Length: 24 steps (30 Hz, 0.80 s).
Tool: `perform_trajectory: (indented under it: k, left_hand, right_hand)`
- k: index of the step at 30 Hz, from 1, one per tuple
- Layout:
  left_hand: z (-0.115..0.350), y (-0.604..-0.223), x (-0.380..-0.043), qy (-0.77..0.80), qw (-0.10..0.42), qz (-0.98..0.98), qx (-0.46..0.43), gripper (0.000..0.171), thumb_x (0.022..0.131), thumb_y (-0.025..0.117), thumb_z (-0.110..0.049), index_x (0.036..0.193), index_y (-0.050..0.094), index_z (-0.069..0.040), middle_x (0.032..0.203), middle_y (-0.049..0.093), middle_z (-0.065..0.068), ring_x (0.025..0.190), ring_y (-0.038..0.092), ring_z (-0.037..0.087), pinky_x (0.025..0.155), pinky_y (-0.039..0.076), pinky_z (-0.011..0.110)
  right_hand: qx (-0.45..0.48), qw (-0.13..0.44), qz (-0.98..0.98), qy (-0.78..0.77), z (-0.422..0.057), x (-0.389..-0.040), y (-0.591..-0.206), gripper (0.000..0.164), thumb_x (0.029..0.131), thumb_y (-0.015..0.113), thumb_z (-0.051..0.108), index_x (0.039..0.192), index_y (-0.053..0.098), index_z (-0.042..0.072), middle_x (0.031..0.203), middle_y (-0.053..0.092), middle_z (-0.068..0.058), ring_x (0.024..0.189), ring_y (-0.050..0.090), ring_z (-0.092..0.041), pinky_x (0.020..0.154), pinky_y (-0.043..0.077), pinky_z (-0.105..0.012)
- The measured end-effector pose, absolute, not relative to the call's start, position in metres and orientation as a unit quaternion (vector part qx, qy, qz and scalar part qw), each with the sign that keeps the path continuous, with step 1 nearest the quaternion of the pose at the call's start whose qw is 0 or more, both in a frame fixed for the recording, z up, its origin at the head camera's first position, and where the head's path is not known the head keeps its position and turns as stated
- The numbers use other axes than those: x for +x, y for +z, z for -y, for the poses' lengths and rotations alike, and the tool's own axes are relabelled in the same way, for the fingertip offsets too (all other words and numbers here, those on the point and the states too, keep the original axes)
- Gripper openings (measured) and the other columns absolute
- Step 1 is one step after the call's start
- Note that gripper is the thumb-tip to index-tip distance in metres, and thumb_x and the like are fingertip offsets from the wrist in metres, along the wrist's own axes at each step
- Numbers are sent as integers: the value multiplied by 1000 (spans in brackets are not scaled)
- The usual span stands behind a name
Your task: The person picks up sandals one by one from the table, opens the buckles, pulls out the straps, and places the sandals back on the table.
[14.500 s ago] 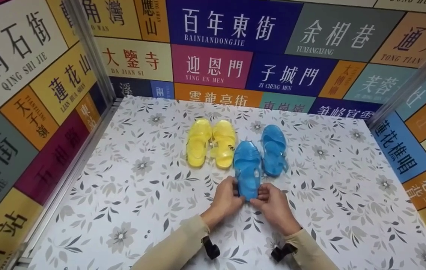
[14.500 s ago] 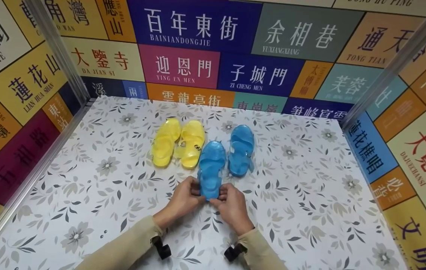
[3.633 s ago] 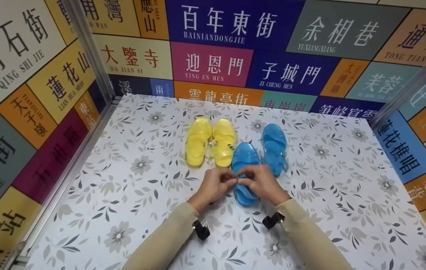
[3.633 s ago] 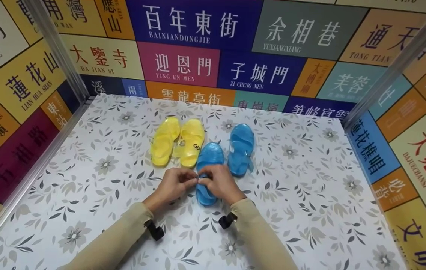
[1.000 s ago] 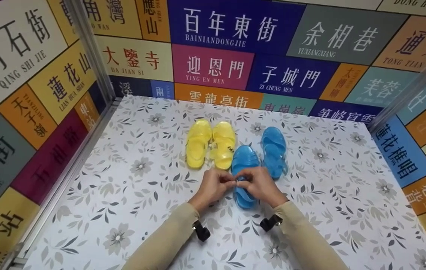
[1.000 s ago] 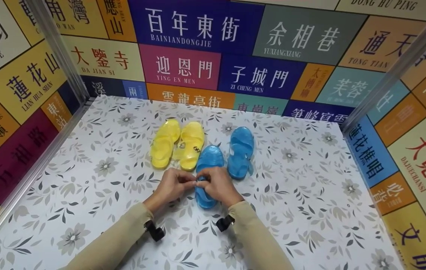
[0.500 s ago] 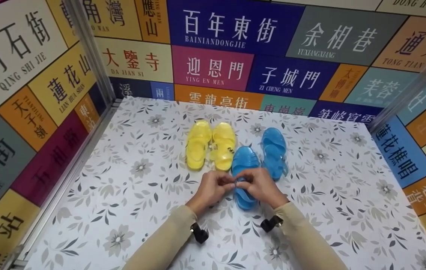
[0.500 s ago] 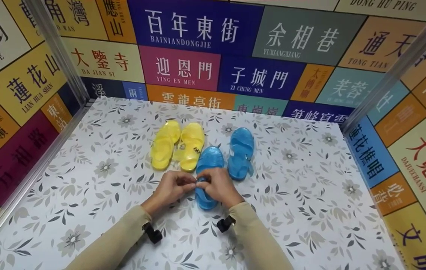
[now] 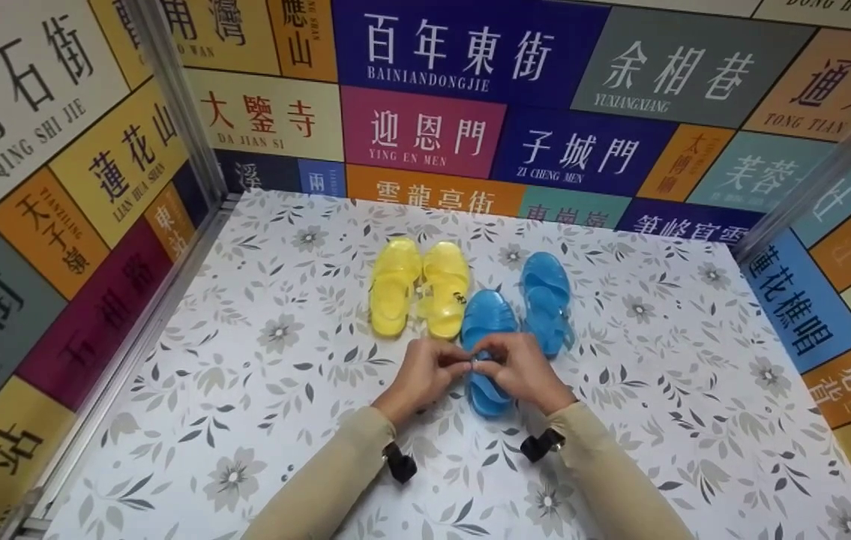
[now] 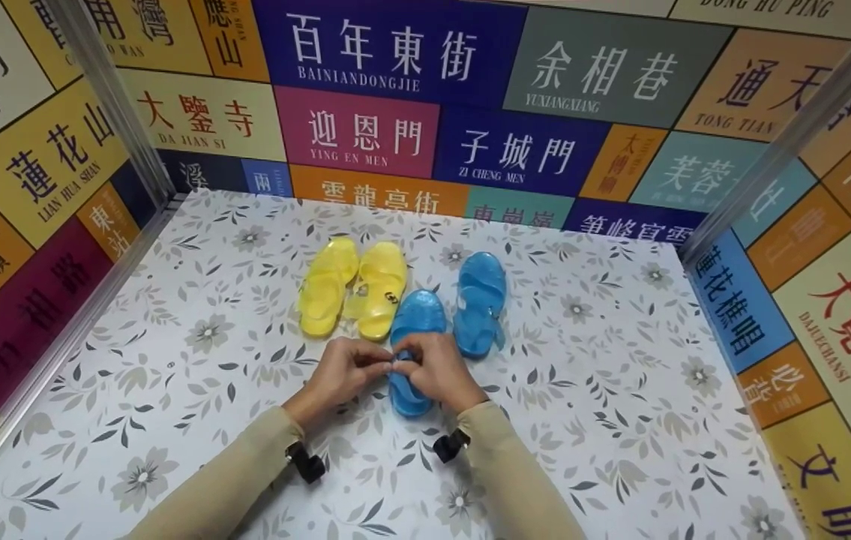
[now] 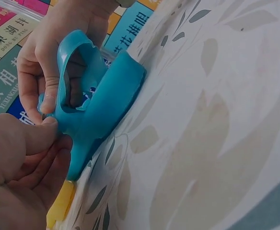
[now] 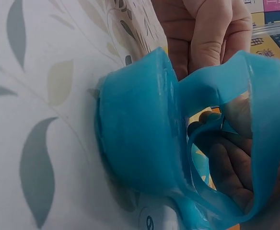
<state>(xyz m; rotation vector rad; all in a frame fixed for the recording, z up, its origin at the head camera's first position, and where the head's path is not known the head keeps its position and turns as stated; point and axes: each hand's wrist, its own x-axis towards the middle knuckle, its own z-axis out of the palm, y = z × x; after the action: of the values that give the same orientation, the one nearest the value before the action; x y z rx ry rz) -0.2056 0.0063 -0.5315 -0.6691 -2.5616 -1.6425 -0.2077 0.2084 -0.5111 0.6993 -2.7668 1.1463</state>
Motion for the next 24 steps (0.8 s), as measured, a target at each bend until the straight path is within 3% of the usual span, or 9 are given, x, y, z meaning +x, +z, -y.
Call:
perform_trajectory:
  k: [8, 24]
  left_hand:
    - [-7, -534, -208, -524, 33, 823, -216, 10, 90, 83, -6, 99, 85, -8, 94, 81, 2, 88, 75, 10, 78, 60, 24]
    - [-8, -534, -208, -572, 0, 804, -160, 8, 86, 86, -4, 93, 84, -7, 85, 80, 2, 77, 72, 8, 70, 59, 23]
  right_hand:
    - [244, 42, 901, 356, -205, -208, -511, 12, 87, 86, 14, 98, 82, 14, 93, 79, 3, 79, 70, -11, 69, 57, -29]
    - [228, 19, 899, 373, -205, -208, -510, 13, 87, 85, 10, 98, 82, 15, 94, 79, 4, 83, 71, -10, 72, 58, -27]
